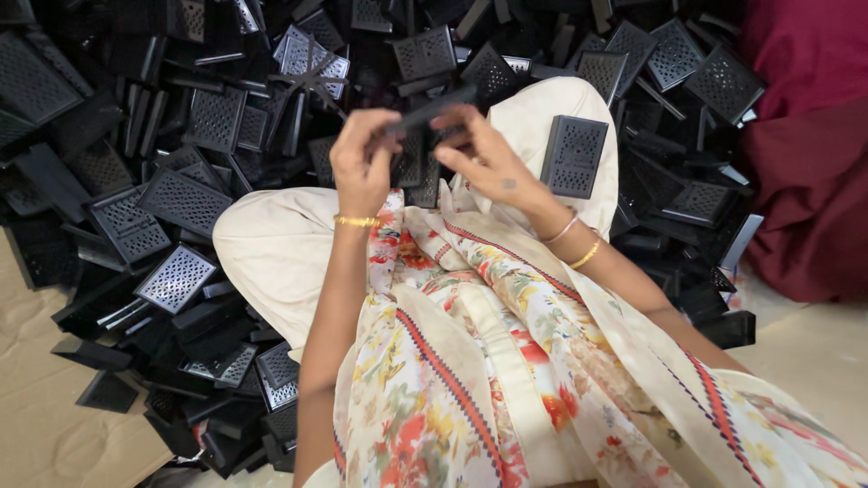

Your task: The person sits cross-legged on the floor amid a large pile of black perforated plastic parts. They pick up parts one at a time, turn each part over in both hands, and place it back onto the pile or aside, repeating this handling throughout the episode.

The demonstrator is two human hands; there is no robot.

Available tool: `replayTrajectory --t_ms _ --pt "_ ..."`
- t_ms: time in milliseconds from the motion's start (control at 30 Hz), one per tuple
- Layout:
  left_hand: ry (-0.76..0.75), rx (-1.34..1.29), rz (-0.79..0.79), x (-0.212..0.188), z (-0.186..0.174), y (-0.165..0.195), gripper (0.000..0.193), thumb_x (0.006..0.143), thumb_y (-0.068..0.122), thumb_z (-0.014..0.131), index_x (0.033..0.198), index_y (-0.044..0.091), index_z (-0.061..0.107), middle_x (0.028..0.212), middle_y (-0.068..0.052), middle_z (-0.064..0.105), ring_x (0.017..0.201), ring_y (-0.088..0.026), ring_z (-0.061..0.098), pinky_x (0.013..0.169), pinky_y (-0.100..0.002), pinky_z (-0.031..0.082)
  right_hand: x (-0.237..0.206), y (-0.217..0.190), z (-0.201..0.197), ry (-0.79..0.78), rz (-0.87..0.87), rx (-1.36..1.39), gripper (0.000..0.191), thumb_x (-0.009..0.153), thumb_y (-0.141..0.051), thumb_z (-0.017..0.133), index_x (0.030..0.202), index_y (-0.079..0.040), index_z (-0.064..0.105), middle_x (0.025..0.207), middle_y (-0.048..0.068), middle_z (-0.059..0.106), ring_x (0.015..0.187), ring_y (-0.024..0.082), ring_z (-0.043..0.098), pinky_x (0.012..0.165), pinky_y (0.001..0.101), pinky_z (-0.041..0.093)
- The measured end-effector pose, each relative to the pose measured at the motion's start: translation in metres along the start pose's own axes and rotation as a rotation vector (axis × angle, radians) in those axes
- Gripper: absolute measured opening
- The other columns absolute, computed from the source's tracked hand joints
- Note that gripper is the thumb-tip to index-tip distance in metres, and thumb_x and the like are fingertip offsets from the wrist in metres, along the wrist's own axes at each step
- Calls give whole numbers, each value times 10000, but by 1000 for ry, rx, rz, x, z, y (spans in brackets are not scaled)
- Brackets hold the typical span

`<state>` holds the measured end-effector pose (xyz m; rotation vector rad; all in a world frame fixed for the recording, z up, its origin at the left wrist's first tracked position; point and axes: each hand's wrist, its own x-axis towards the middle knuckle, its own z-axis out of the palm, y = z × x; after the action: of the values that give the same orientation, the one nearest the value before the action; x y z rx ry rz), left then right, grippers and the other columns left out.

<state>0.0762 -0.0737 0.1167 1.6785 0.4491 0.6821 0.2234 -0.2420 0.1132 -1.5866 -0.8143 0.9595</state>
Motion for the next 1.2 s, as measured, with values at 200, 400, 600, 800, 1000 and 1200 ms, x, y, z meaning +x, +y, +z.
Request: replayTrajectory --t_ms 200,400,600,800,1000,1200 --pt "-258 -129 -31 -46 -15 15 521 842 122 828 1282 36 562 1433 -88 481 1233 -177 549 993 -296 479 5 5 39 -15 -339 -320 565 809 -99 775 1323 -9 560 1316 176 544 1220 322 590 1030 439 513" --pt "158 -107 -165 -67 9 -16 526 827 88 900 1169 66 500 1196 -29 540 970 -101 532 860 -279 507 6 -6 60 -45 -543 -791 673 675 -71 714 1332 -18 576 1371 221 520 1217 427 510 1034 504 428" --pt "392 -273 -129 -73 -35 -33 522 904 -36 848 1273 57 491 1143 -28 526 1000 -103 504 936 -260 452 88 15 26 52 -365 -1322 527 818 -273 764 1290 -90 618 1192 172 575 1071 355 565 824 530 469" --pt "407 -402 -84 -81 -40 -21 489 926 -62 776 1299 70 488 1198 -30 573 1066 -112 564 990 -260 465 186 60 -25 79 63 -1653 479 831 -296 724 1244 -76 623 1172 212 583 1076 406 563 798 542 479" --pt "449 -428 -104 -82 -26 -25 513 904 -57 783 1309 55 489 1171 -30 566 1055 -108 555 974 -261 472 203 99 -39 -83 -545 -1588 477 747 -225 720 1209 -141 639 1263 180 577 1245 354 527 1027 431 457" --pt "496 -371 -70 -82 -36 -29 515 906 -53 779 1320 32 485 1227 -57 551 1038 -124 560 933 -278 493 211 105 -44 -177 -244 -1621 665 721 -233 810 1313 -54 567 1281 164 577 1220 346 543 1039 434 456"
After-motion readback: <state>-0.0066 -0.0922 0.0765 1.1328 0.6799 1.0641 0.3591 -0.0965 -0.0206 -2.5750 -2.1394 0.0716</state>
